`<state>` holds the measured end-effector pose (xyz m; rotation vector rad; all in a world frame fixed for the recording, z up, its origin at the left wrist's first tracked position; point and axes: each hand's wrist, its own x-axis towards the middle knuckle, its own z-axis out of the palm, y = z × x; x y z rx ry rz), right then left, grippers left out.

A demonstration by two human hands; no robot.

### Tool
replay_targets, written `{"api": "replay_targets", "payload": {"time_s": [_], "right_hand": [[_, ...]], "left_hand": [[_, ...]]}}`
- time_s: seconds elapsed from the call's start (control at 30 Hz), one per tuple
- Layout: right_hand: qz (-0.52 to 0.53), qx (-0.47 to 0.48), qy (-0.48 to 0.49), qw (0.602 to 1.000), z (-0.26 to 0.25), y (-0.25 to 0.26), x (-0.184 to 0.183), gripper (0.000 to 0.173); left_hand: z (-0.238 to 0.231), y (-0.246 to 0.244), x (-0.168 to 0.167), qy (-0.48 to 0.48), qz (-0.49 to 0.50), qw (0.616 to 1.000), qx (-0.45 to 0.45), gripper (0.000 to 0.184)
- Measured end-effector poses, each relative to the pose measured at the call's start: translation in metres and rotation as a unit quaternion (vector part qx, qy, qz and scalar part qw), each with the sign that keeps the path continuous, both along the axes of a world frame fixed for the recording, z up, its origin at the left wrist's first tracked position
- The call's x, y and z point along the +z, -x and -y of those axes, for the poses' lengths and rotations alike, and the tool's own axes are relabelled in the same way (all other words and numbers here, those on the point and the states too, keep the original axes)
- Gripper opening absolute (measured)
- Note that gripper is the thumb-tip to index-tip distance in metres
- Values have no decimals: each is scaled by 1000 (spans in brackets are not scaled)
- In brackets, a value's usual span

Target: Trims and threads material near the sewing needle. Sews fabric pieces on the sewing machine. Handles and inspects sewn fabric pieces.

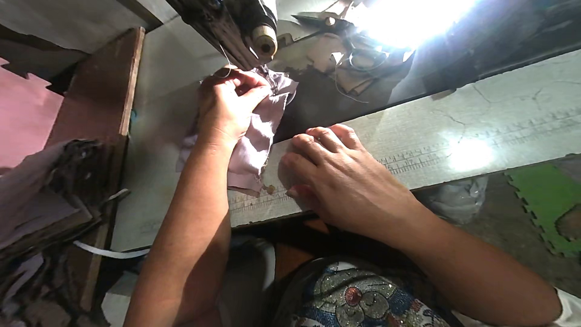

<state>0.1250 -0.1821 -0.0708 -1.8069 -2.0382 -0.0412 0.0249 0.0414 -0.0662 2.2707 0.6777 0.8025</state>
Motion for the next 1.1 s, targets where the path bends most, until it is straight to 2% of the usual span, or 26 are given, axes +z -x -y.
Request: {"api": "replay_targets", "payload": {"time_s": [0.2, 1.1], "right_hand": [[2, -1, 1, 1000, 0, 0, 0, 35], [10, 1, -2, 1000, 0, 0, 0, 36]], "left_hand": [[-4, 1, -4, 7, 27, 999, -18, 11], [0, -1, -1, -23, -9, 1000, 15, 12]]}}
